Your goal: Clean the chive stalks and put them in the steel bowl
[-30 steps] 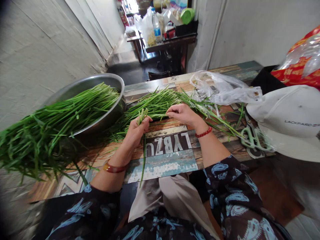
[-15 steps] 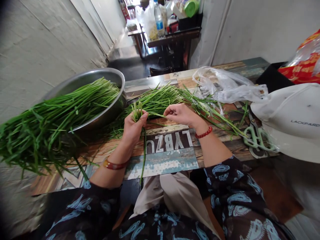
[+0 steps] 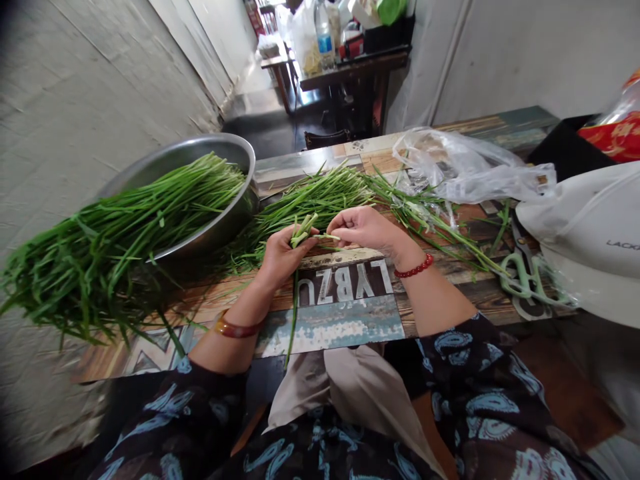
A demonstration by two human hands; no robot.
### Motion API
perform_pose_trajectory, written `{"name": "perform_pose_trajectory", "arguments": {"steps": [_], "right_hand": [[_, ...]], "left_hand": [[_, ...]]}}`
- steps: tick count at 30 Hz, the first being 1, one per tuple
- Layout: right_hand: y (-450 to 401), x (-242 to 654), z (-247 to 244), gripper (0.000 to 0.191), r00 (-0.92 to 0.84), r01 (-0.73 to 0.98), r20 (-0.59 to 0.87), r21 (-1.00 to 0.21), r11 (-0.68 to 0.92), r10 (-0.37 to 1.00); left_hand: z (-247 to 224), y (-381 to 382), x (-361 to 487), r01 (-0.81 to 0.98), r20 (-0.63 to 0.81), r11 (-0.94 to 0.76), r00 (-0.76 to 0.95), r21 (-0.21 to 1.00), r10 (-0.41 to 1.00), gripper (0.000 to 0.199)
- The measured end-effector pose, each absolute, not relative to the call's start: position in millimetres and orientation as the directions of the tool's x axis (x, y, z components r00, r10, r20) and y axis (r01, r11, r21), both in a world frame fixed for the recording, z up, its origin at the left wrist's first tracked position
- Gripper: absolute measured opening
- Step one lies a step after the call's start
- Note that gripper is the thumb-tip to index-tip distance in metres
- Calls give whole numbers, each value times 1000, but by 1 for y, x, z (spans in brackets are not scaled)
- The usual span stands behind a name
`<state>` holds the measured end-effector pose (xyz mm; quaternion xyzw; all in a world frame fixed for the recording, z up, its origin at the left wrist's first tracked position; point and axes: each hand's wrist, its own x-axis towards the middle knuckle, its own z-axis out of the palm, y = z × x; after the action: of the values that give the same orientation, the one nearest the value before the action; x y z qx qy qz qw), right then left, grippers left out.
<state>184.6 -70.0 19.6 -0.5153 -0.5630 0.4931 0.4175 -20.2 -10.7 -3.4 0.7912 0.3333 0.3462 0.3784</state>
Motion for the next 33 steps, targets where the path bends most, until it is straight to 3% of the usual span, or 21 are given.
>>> {"name": "perform_pose_trajectory", "arguments": {"steps": [5,9,14,21,26,31,33], "right_hand": [[-67,186,11,29,-29,23,11,-1000,12,1000],[-62,187,3,36,72,90,96,-992,89,993],[-58,180,-2,39,14,183,187,-966,181,982],[-54,172,-12,17,-33,287,342,-897,337,939],[-54,176,-7,14,73,346,354,-886,309,932],[-54,193,-4,15,296,272,323,-931,244,899],[-55,202,-1,18,325,332,325,-918,215,888]], "left_hand": [[-3,-11,-22,285,149,-342,532,895,834,25],[-3,-10,-22,249,135,-302,523,920,841,30],[-3,-11,-22,237,110,-283,556,929,824,34],[-1,-13,-22,220,71,-243,586,945,807,35],[-1,-13,-21,219,61,-225,574,949,816,35],[-1,-13,-21,219,68,-218,541,951,838,37],[-1,-13,-21,212,77,-225,542,951,837,37]]}}
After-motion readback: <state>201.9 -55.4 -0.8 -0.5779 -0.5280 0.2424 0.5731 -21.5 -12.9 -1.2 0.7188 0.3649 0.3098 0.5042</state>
